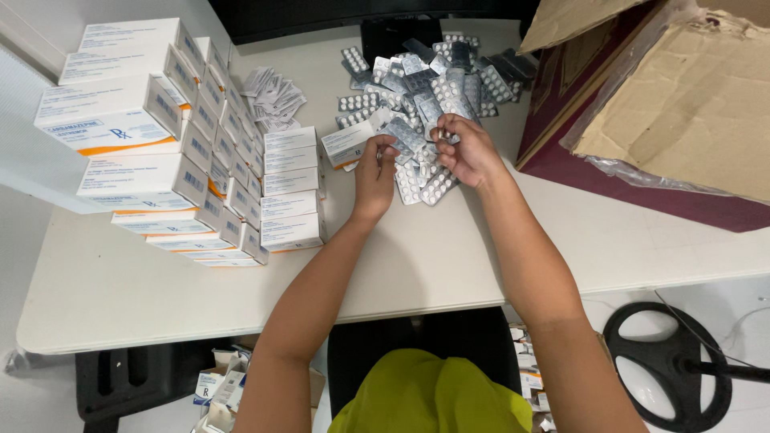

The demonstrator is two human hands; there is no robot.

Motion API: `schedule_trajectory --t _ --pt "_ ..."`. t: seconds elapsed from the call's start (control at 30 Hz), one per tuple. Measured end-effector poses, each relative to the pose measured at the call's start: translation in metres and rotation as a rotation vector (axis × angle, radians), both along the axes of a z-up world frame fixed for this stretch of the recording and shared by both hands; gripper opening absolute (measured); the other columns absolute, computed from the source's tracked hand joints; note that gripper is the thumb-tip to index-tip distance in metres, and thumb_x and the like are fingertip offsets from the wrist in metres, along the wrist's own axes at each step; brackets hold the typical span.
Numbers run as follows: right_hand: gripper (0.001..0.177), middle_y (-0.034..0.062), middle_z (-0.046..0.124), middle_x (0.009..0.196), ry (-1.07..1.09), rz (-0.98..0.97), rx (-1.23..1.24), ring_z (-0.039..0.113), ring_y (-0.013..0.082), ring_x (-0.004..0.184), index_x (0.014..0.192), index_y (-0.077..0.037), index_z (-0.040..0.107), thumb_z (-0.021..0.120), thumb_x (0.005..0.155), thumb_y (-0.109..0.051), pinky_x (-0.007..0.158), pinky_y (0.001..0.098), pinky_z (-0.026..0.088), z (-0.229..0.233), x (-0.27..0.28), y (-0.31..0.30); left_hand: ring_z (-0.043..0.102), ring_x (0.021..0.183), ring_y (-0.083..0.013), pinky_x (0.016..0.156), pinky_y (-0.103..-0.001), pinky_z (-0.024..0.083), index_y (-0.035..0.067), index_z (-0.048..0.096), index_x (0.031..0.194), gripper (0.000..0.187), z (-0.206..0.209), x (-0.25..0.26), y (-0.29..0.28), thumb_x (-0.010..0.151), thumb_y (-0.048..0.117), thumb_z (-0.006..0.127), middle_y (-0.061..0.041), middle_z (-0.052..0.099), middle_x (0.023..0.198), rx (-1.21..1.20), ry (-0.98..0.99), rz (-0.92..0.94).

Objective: The person opens small white boxes, removes blister packs of pills, and places them into a larger cardboard box. The person repeats this process with multiple boxes, stacking the empty boxes to the side.

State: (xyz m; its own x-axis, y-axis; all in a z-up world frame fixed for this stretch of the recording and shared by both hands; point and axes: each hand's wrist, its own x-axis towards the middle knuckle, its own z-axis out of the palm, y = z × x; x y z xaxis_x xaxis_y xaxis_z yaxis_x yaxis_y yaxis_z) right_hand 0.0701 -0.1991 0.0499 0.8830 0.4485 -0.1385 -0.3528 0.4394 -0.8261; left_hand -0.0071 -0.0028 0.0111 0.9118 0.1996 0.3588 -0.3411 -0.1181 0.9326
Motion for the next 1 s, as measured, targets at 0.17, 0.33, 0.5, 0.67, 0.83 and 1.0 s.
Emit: schedule_trajectory --t 0.17,0.33,0.5,0.67,0.83,1.0 --pt "0.021 0.0015 0.053 0.077 0.077 -0.034 0.045 0.040 0.0085 0.058 0.098 -0.010 0.056 0.051 0.106 -0.030 0.050 0.0233 0.036 -0.003 0.002 0.001 0.059 0.083 -0.0088 0.075 -0.024 0.053 0.004 0.058 0.123 0.019 -0.002 0.000 0.001 0.109 0.013 0.048 -0.003 0.065 0.100 -0.002 -0.003 -0.005" --pt "0.027 0.0058 0.067 0.081 -0.790 -0.084 -0.999 0.059 0.0165 0.073 0.096 -0.006 0.068 0.066 0.104 -0.032 0.067 0.0344 0.050 0.000 -0.008 0.003 0.060 0.087 -0.0088 0.076 -0.024 0.053 0.004 0.057 0.124 0.021 0.001 0.000 0.000 0.110 0.017 0.049 -0.003 0.065 0.102 -0.019 -0.007 -0.014" --pt "0.031 0.0124 0.072 0.087 -0.929 0.016 -1.259 0.068 0.0275 0.082 0.096 -0.007 0.073 0.086 0.077 -0.028 0.073 0.0414 0.051 0.014 -0.024 0.004 0.060 0.081 -0.0092 0.074 -0.025 0.053 0.005 0.058 0.123 0.022 0.004 -0.003 0.001 0.110 0.020 0.049 -0.003 0.066 0.099 0.015 0.034 0.003" --pt "0.034 0.0133 0.072 0.087 -0.935 0.123 -1.278 0.069 0.0275 0.083 0.095 -0.005 0.070 0.087 0.073 -0.024 0.073 0.0409 0.052 0.017 -0.025 0.006 0.058 0.081 -0.0095 0.074 -0.025 0.053 0.005 0.058 0.123 0.022 0.003 -0.003 0.000 0.109 0.020 0.051 -0.004 0.065 0.101 0.004 0.016 0.002" --pt "0.031 0.0161 0.069 0.084 -0.801 0.134 -1.292 0.068 0.0330 0.080 0.101 -0.001 0.062 0.075 0.096 -0.030 0.072 0.0434 0.050 0.028 -0.027 0.010 0.060 0.084 -0.0080 0.074 -0.025 0.054 0.005 0.057 0.126 0.021 -0.004 0.000 0.003 0.111 0.019 0.049 -0.005 0.066 0.102 0.020 -0.025 0.014" --pt "0.025 0.0187 0.068 0.100 -1.099 -0.371 -1.114 0.067 0.0346 0.090 0.117 -0.002 0.057 0.063 0.106 -0.024 0.077 0.0414 0.051 0.076 -0.074 0.003 0.054 0.065 -0.0060 0.059 -0.024 0.048 0.005 0.058 0.122 0.021 0.007 -0.002 0.000 0.110 0.019 0.047 -0.005 0.068 0.092 -0.151 0.020 -0.021"
